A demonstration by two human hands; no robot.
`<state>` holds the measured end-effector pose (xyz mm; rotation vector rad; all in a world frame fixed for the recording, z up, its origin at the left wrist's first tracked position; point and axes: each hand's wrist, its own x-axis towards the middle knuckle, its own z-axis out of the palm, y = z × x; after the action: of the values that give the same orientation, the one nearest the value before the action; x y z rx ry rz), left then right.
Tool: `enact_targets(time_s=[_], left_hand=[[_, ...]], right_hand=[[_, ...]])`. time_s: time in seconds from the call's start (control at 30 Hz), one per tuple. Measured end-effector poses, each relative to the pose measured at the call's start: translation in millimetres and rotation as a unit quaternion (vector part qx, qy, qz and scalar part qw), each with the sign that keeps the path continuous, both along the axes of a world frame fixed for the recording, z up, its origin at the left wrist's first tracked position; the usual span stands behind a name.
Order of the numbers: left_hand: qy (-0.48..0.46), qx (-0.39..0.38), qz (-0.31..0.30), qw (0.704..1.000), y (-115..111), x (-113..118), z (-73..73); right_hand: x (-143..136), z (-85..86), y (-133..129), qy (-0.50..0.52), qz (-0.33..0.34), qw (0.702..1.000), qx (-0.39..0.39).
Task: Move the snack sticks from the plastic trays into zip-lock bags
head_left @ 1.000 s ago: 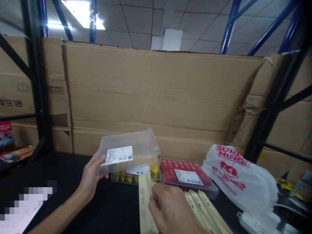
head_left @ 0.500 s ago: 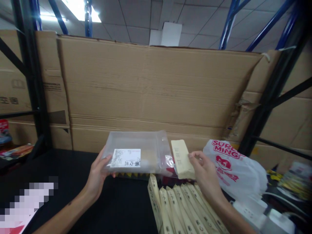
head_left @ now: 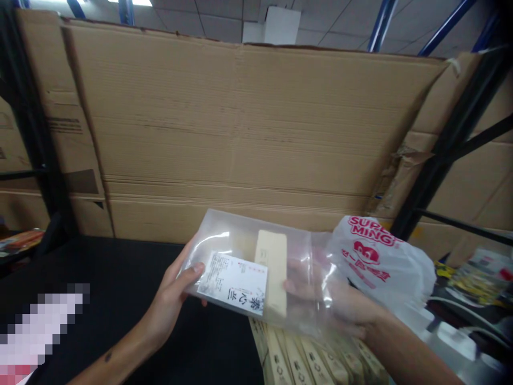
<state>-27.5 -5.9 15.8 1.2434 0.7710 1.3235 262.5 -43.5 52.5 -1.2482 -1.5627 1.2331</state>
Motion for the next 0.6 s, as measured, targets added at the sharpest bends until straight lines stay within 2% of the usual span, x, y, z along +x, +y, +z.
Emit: enact_targets(time_s=[0.1,0.3,0.37,0.47,0.6], left_hand=[[0.022,0.025,-0.026,0.999,-4.8,-2.7,-4.0],[0.088,0.111,-0.084,0.986,-24.4,3.8,-4.0],[0.091,0.122,-0.120,0.981,-27.5,6.6,-3.3],[0.039,0.103,-0.151,0.982,-25.4,8.0,-2.9],[-0.003,0.013,-0.129,0.992,-18.8,7.2,2.9]], right_hand=[[-9.8,2.4,5.9,0.123,0.142,0.979,-0.074],[-44.9,5.0,26.1,0.125,0.153,0.980,-0.027],[-55.3,9.6,28.3,0.111,0.189,0.976,-0.005],[-64.5,14.9,28.4,0.119,0.270,0.956,0.001],[-66.2,17.1,25.2,0.180,0.314,0.931,-0.049]])
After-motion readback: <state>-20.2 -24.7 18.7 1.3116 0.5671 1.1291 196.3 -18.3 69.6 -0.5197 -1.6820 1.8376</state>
